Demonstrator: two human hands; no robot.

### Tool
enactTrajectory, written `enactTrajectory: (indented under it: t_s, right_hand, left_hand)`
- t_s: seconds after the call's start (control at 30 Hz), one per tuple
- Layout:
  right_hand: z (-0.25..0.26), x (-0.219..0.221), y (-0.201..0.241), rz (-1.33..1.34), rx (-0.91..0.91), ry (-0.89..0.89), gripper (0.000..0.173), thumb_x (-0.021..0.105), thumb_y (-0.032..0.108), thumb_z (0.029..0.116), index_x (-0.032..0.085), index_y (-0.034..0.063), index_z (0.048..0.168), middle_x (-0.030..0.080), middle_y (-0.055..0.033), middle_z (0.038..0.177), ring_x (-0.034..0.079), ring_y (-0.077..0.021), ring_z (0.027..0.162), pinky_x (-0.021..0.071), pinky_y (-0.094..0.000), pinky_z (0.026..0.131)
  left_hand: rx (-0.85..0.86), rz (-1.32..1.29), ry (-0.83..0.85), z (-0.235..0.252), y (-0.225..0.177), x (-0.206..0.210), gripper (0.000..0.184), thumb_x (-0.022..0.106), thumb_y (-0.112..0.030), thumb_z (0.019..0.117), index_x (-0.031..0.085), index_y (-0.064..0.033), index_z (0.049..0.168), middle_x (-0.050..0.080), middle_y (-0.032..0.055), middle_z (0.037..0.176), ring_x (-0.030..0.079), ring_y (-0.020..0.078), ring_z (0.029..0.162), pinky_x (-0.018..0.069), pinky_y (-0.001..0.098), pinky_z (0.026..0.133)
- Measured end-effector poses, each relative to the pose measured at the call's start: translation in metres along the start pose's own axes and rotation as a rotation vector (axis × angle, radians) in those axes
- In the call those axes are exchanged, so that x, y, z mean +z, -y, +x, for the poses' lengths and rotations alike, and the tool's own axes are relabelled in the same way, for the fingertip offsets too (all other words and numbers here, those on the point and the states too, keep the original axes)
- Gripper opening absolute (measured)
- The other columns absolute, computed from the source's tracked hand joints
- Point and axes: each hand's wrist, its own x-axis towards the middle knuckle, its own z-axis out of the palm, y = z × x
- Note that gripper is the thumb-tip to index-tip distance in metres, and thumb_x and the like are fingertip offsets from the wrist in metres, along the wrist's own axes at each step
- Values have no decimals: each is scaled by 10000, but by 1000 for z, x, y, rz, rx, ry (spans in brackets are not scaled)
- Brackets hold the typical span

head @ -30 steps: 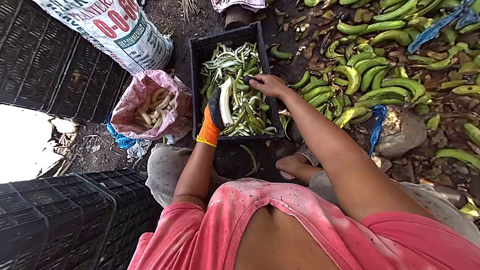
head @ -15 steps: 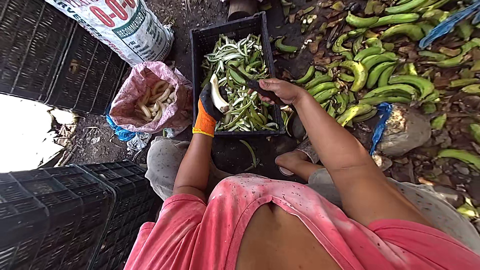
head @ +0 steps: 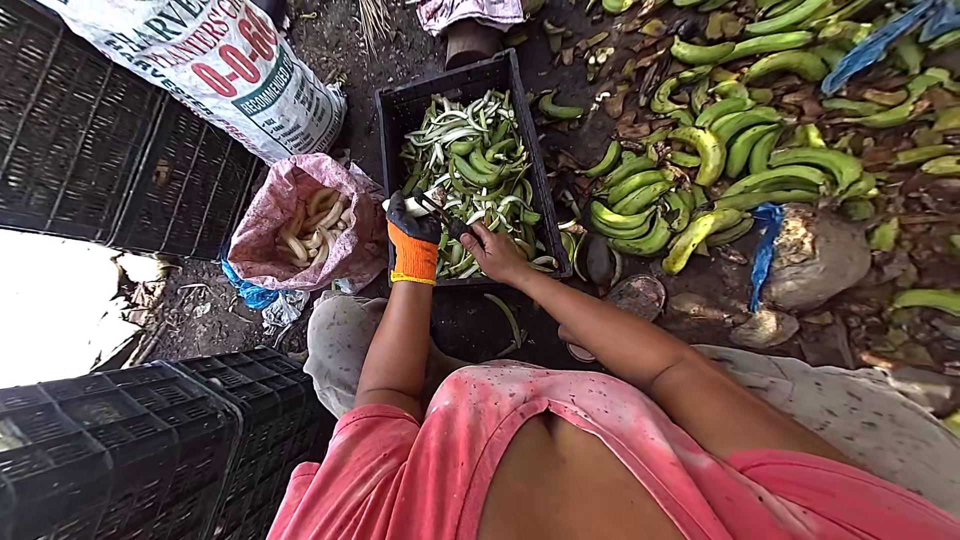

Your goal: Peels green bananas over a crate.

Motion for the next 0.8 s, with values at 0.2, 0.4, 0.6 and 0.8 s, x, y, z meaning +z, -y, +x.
enactTrajectory:
  t_s: [0.2,0.4,0.6,0.8]
  right_hand:
    - [11,8,-4,411,218,20,562,293,508,1112,577,52,1277,516,-103,743,506,-231,619,469,-433,609]
    - [9,5,-31,910,528,153,548,247,547,1104,570,111,1176,435,25,643,434,-92,467,431,-241,446]
    - [6,-12,-63,1044,769,-69,620,228,657,1060,568,140,1078,425,18,617,429,-114,452,434,-271,439]
    - [11,-34,-69,1152,689,-144,647,207,689,1044,571,153,1045,425,25,614,428,-107,444,426,-267,427]
  left_hand:
    - [32,56,-27,-12,10,9,174,382,-201,1070,477,-105,1180,591,99,985,636,219,868,578,446,806]
    - [66,79,-87,-4,10,8,196,408,-221,1063,465,-93,1199,574,113,1001,622,256,885,557,526,845]
    - [379,353,-289,28,-60,19,489,562,-154,996,381,-75,1443,580,172,1193,629,266,1019,567,495,848]
    - [588,1247,-715,39,-169,-5,428,464,-243,1053,533,-45,1426,577,184,1414,545,280,1326,458,466,1089]
